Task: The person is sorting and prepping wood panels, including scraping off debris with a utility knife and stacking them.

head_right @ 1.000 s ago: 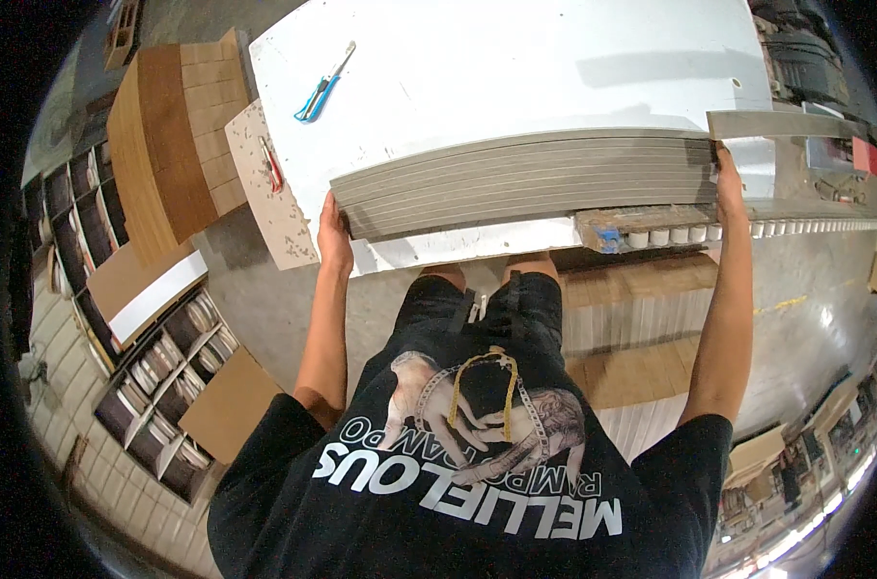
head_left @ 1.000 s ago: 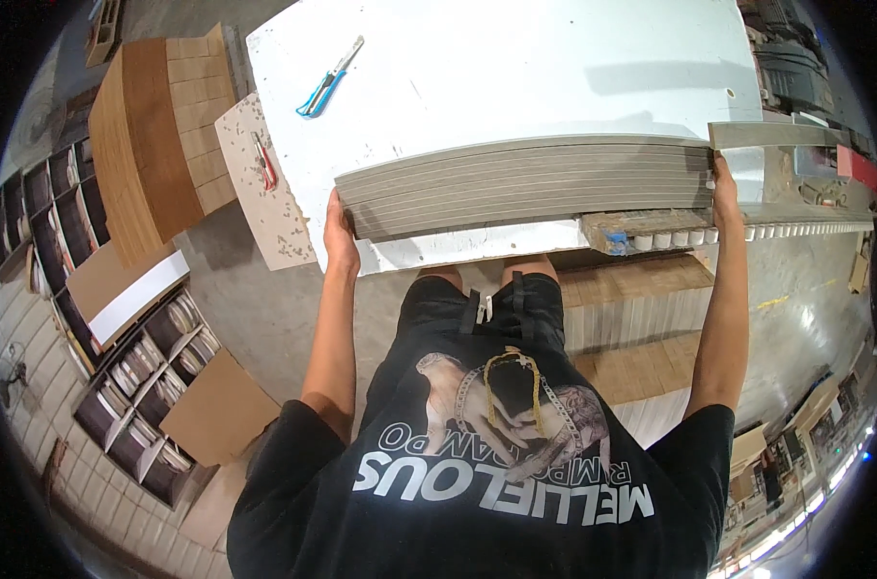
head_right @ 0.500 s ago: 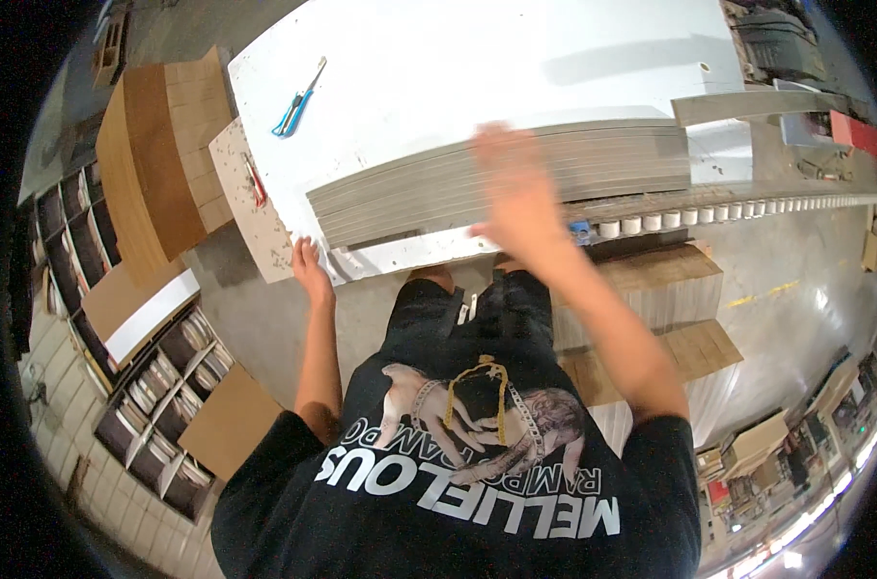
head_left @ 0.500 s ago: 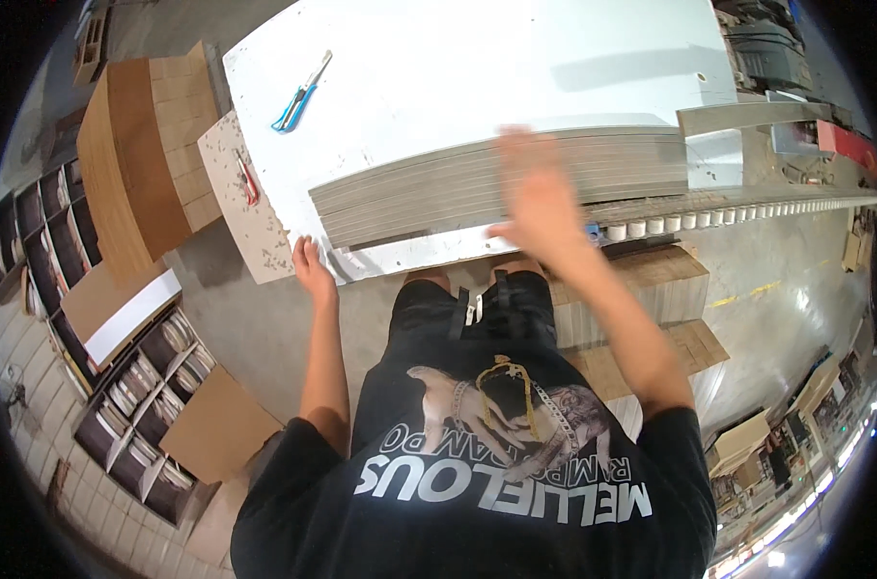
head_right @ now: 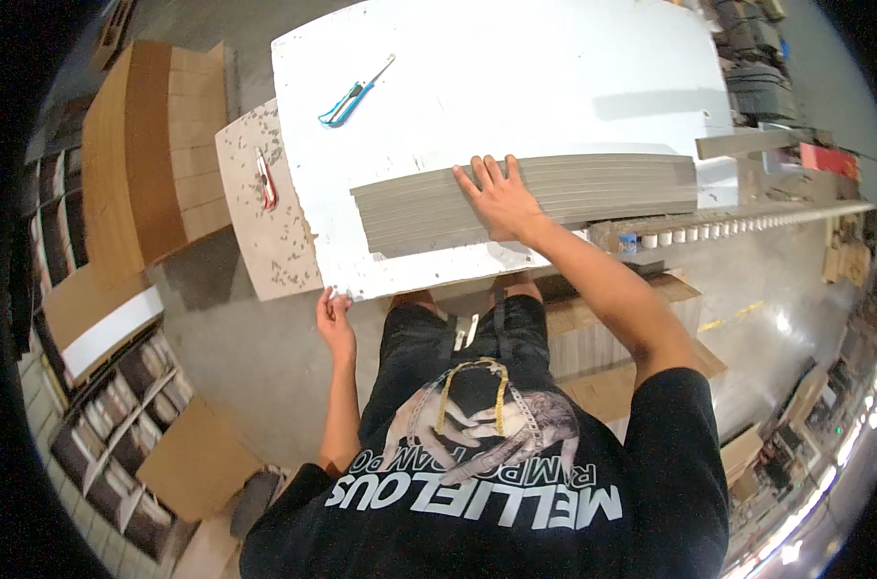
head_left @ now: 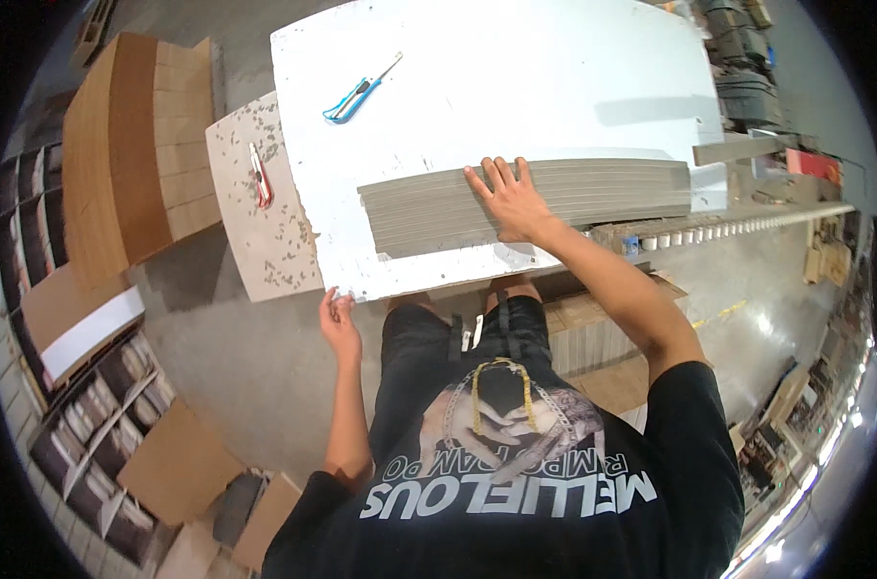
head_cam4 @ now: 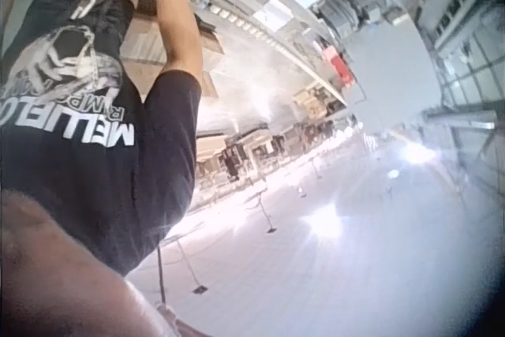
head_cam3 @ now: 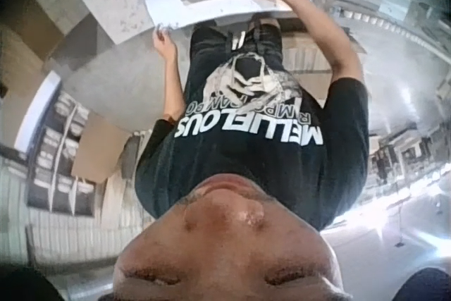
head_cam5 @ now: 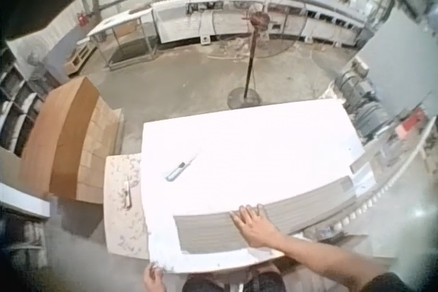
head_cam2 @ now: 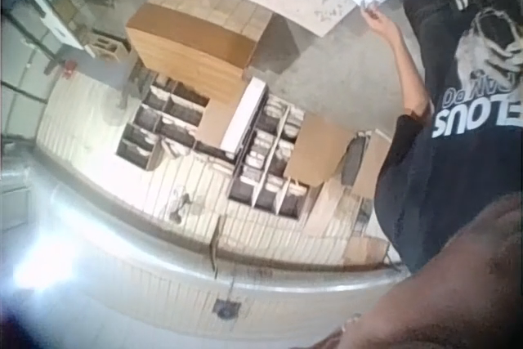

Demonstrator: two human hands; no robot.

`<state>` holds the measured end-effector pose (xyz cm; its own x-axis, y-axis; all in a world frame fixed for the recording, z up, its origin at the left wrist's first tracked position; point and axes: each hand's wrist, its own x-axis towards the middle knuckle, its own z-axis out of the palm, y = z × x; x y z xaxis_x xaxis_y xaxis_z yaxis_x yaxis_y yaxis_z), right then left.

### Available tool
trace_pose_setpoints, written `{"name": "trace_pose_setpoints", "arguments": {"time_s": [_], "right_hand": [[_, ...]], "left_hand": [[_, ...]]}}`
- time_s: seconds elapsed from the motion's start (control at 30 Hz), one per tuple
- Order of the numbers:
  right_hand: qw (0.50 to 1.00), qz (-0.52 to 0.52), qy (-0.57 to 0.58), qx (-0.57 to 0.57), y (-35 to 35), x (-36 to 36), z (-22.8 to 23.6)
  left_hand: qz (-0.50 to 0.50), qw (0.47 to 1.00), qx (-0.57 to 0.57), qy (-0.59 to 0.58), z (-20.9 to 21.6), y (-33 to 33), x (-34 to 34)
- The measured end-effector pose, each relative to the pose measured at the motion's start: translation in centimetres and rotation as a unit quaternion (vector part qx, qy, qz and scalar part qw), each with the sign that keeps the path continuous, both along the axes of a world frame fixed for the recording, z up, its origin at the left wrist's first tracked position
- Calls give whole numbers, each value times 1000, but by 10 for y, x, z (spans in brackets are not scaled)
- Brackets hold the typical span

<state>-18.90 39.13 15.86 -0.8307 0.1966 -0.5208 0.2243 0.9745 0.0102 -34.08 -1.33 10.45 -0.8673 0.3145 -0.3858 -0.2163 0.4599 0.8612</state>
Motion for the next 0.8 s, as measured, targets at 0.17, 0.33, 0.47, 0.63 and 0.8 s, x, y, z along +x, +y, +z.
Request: {"name": "trace_pose_setpoints", "arguments": {"time_s": [0.17, 0.33, 0.47, 0.63, 0.8], "right_hand": [[1000, -21, -7, 6, -22, -21, 7], [992, -54, 114, 8, -52, -94, 84], [912, -90, 399, 17, -60, -141, 183], [728, -207, 650, 69, -34, -133, 278], [428, -376, 765, -301, -37, -43, 323]], "left_hand": [[-182, 972, 91, -119, -12, -13, -10], [-327, 904, 163, -221, -27, 11, -31], [-342, 849, 230, -329, -16, 65, -58], [-365, 828, 227, -361, -2, 99, -82], [-334, 837, 349, -256, -10, 110, -117]]}}
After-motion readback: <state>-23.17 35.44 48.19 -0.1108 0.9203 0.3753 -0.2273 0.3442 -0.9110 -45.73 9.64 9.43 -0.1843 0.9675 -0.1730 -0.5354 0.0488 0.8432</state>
